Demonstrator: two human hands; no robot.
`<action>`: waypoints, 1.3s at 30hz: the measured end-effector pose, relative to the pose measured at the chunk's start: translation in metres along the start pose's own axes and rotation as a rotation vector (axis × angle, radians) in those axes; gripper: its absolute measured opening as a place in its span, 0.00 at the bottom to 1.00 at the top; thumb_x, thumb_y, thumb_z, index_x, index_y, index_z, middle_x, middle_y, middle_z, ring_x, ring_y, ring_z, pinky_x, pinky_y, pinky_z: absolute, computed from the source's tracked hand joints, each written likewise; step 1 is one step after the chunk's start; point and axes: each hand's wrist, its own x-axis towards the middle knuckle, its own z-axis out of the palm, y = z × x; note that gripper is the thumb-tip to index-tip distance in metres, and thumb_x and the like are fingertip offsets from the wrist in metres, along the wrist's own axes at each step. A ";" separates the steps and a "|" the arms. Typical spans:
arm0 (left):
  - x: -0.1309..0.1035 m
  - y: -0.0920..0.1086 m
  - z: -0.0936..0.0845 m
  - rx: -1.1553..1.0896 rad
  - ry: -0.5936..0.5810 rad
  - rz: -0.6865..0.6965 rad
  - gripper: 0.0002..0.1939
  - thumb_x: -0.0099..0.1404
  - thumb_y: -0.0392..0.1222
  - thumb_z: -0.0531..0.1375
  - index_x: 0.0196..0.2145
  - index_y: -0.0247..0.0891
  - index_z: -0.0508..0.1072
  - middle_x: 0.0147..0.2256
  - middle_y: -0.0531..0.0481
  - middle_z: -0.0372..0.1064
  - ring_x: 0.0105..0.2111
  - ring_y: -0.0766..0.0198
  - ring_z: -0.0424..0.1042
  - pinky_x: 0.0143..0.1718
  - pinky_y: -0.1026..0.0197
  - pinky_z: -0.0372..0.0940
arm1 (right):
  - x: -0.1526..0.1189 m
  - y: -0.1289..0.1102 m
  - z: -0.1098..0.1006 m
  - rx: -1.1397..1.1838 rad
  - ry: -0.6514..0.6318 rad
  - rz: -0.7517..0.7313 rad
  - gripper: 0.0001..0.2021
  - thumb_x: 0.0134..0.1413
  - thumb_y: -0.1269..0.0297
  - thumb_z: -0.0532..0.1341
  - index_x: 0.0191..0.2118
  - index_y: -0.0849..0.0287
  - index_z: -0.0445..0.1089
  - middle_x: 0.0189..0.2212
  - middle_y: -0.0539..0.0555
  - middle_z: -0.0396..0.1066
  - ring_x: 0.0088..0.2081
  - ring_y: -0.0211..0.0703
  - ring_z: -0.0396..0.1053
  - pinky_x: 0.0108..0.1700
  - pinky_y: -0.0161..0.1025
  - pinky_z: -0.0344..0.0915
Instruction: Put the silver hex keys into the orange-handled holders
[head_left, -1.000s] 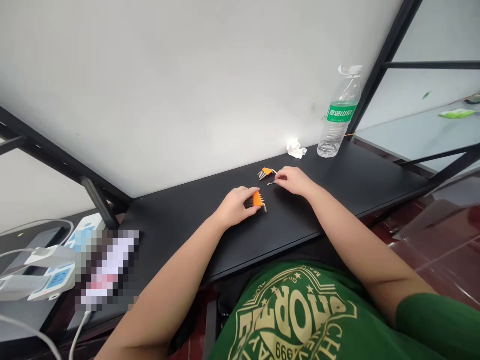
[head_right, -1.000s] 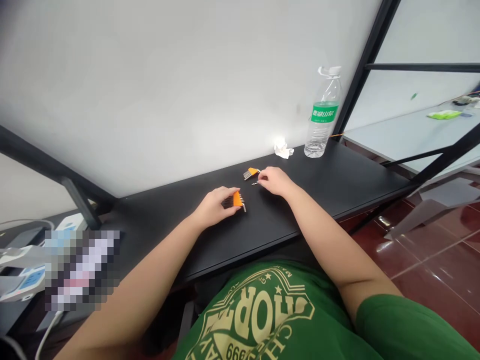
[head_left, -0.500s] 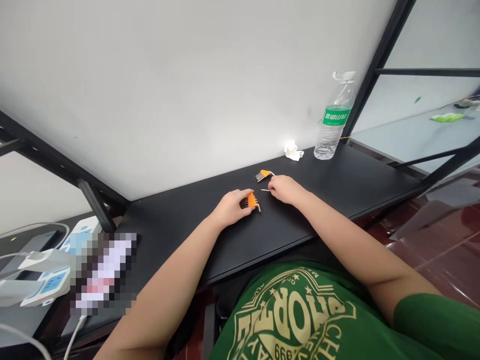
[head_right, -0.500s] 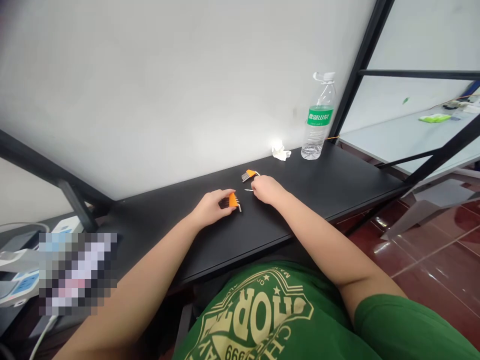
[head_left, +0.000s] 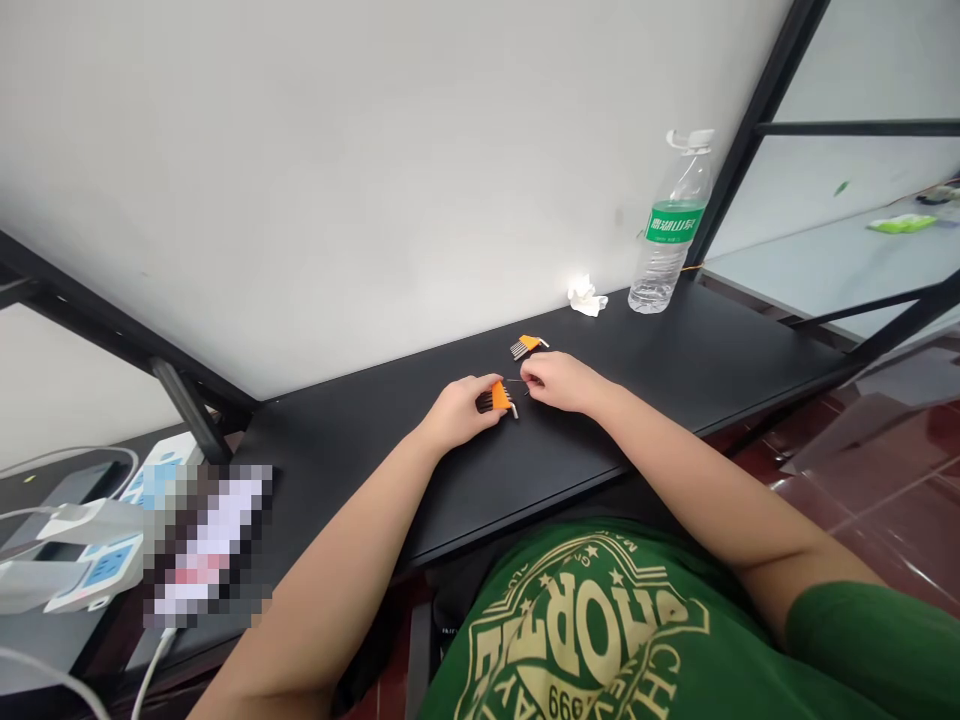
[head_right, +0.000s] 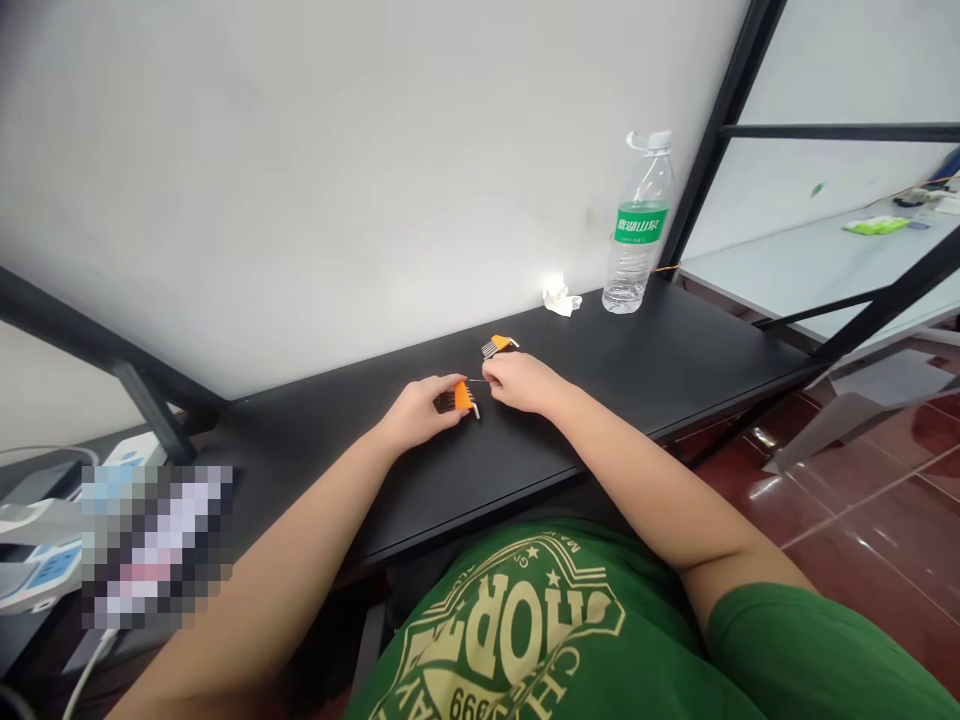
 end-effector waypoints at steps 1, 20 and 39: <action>0.000 0.000 0.000 0.003 0.001 -0.002 0.27 0.62 0.47 0.68 0.59 0.44 0.76 0.46 0.47 0.80 0.43 0.54 0.79 0.50 0.52 0.74 | 0.000 -0.001 0.000 0.026 -0.001 -0.023 0.07 0.59 0.77 0.60 0.34 0.58 0.71 0.34 0.53 0.72 0.36 0.42 0.67 0.38 0.38 0.59; -0.001 0.001 0.000 -0.018 -0.008 -0.003 0.28 0.61 0.46 0.69 0.59 0.44 0.77 0.44 0.48 0.79 0.42 0.55 0.78 0.50 0.52 0.74 | -0.004 0.002 0.006 -0.004 0.038 -0.138 0.10 0.67 0.75 0.58 0.41 0.60 0.78 0.39 0.57 0.72 0.36 0.43 0.66 0.38 0.40 0.61; -0.001 0.012 -0.002 0.025 -0.001 0.138 0.20 0.62 0.42 0.69 0.53 0.45 0.81 0.49 0.45 0.77 0.57 0.48 0.71 0.61 0.45 0.66 | 0.001 -0.013 0.020 0.300 0.161 -0.254 0.11 0.63 0.77 0.55 0.44 0.58 0.72 0.40 0.54 0.71 0.38 0.43 0.69 0.43 0.40 0.67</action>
